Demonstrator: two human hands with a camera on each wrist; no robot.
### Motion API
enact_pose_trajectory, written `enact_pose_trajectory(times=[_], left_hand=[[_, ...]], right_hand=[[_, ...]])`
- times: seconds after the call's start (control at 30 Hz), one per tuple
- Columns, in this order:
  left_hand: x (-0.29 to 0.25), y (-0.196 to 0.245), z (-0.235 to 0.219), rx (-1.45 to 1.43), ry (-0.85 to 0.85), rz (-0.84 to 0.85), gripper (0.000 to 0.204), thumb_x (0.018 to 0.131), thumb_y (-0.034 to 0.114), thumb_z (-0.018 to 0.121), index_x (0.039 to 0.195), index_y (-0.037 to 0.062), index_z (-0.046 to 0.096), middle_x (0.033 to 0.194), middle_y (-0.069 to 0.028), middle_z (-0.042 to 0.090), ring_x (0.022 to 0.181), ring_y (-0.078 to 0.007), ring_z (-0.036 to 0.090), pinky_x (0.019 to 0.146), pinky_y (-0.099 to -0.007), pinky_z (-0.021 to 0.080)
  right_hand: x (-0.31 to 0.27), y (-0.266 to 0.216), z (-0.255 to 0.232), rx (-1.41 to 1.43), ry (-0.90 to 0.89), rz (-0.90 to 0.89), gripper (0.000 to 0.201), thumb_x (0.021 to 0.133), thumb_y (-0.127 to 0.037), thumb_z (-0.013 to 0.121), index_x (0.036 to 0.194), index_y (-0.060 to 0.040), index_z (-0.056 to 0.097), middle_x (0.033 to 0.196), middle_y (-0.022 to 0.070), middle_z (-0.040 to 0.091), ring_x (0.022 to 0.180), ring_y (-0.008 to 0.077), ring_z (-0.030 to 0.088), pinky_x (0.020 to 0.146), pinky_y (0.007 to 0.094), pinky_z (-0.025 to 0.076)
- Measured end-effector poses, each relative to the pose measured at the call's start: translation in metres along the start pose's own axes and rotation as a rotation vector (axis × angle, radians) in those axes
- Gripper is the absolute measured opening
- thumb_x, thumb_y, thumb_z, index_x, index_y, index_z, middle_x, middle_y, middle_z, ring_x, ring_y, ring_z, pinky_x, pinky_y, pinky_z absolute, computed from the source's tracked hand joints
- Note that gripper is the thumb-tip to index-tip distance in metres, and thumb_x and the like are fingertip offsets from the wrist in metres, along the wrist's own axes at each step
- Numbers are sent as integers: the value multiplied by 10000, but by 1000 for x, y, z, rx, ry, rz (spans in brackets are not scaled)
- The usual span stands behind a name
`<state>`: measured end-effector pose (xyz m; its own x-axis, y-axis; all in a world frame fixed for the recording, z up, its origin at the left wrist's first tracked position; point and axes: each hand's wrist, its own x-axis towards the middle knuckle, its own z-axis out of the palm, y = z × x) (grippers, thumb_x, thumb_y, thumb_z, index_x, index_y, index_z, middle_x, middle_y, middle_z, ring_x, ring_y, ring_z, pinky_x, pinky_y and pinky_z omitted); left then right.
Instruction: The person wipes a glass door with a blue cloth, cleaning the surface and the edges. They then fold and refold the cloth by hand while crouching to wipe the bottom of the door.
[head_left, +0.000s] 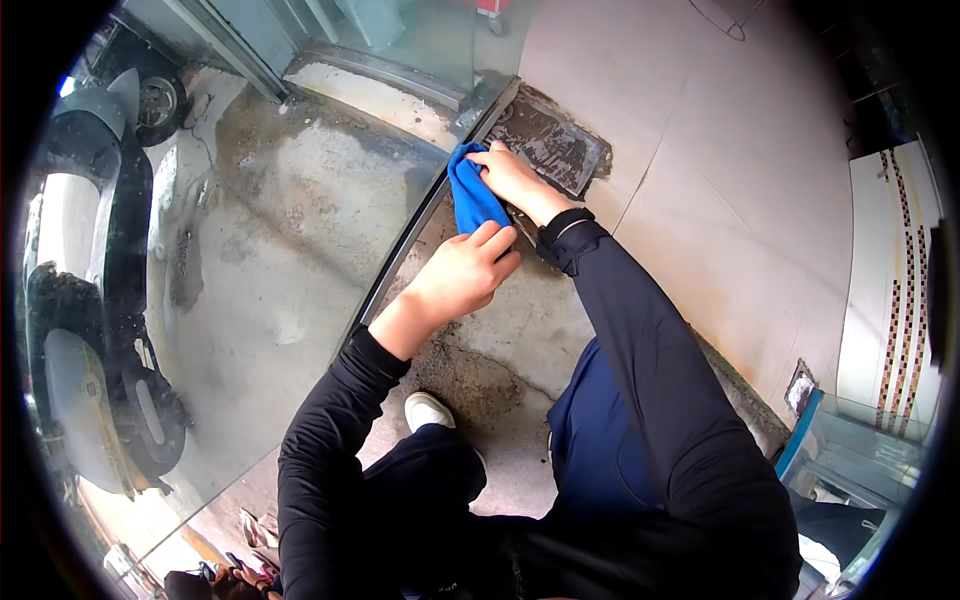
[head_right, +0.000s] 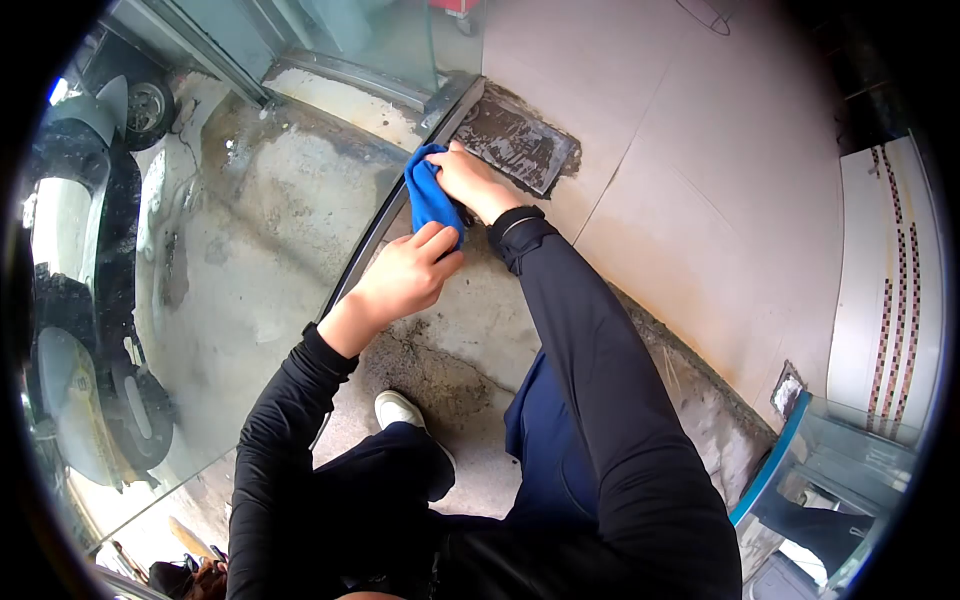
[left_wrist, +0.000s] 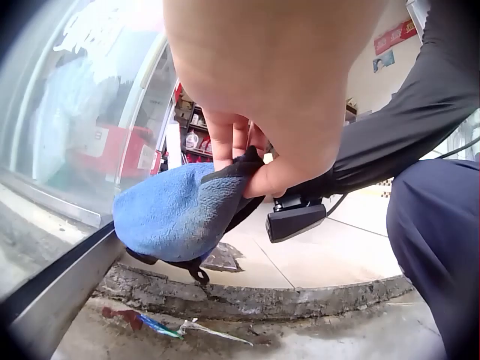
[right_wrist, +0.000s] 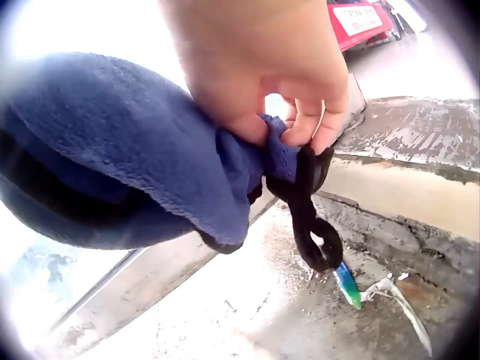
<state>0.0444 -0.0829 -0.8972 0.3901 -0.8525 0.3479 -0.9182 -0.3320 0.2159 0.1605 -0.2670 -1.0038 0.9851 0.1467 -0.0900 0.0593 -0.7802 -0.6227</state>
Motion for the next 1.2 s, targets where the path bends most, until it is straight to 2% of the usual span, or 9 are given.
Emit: enact_pose_trajectory(times=[0.1, 0.33, 0.53, 0.63, 0.7, 0.77, 0.8, 1.0, 1.2], left_hand=[[-5, 20, -54, 108, -43, -37, 222, 722, 54, 672, 942, 76, 654, 1008, -71, 530, 1001, -229, 598, 746, -338, 571], [-21, 55, -149, 332, -212, -409, 119, 787, -9, 642, 882, 60, 624, 1010, -70, 522, 977, -267, 589, 741, -387, 576], [-12, 74, -130, 288, -105, -657, 170, 766, -54, 647, 877, 74, 635, 996, -77, 502, 930, -279, 575, 666, -402, 566], [-11, 77, -103, 243, -119, -682, 155, 771, -54, 644, 857, 74, 633, 986, -73, 504, 925, -279, 577, 660, -409, 560], [-5, 81, -95, 222, -162, -653, 154, 767, -43, 644, 865, 75, 633, 983, -77, 504, 925, -278, 577, 667, -402, 566], [1, 81, -91, 227, -148, -596, 149, 761, -28, 647, 869, 73, 632, 983, -80, 502, 929, -277, 575, 676, -395, 573], [2, 80, -88, 228, -160, -593, 146, 758, -17, 650, 874, 70, 632, 986, -82, 501, 935, -278, 573, 683, -394, 580], [7, 64, -72, 207, -154, -591, 208, 743, -96, 617, 818, 97, 629, 982, -70, 507, 939, -286, 581, 672, -417, 557], [18, 40, -68, 233, -207, -604, 202, 750, -90, 617, 823, 98, 620, 990, -67, 503, 952, -291, 573, 685, -428, 567]], right_hand=[[-27, -34, -2, 113, -42, 10, 281, 957, -231, 570, 1179, -189, 737, 1320, 196, 602, 1182, 395, 624, 990, 463, 502], [-41, -84, 38, 251, 117, 143, 263, 882, -105, 524, 1063, 4, 681, 1201, 285, 600, 1100, 453, 634, 949, 514, 514], [-53, -82, 66, 284, 181, 139, 282, 947, -104, 541, 1194, 12, 612, 1247, 255, 590, 1119, 462, 620, 922, 511, 531], [-51, -73, 77, 225, 192, 109, 332, 965, -103, 550, 1279, 4, 542, 1268, 251, 584, 1061, 470, 646, 922, 520, 530], [-51, -72, 74, 426, 35, 276, 389, 952, -62, 548, 1325, 19, 472, 1241, 247, 574, 957, 468, 680, 854, 531, 558], [-50, -69, 95, 192, 174, 72, 405, 930, -39, 554, 1314, 40, 448, 1211, 248, 548, 872, 454, 697, 767, 539, 578], [-45, -65, 103, 201, 179, 104, 445, 972, -138, 526, 1388, -14, 426, 1274, 237, 499, 889, 476, 687, 725, 558, 577], [-11, -50, 101, 210, 204, 214, 796, 915, -27, 566, 1598, 30, 161, 1363, 245, 483, 974, 440, 697, 783, 518, 586], [5, -36, 47, 308, 137, 276, 643, 1094, -240, 396, 1639, -89, 90, 1445, 251, 471, 1058, 475, 658, 928, 542, 522]])
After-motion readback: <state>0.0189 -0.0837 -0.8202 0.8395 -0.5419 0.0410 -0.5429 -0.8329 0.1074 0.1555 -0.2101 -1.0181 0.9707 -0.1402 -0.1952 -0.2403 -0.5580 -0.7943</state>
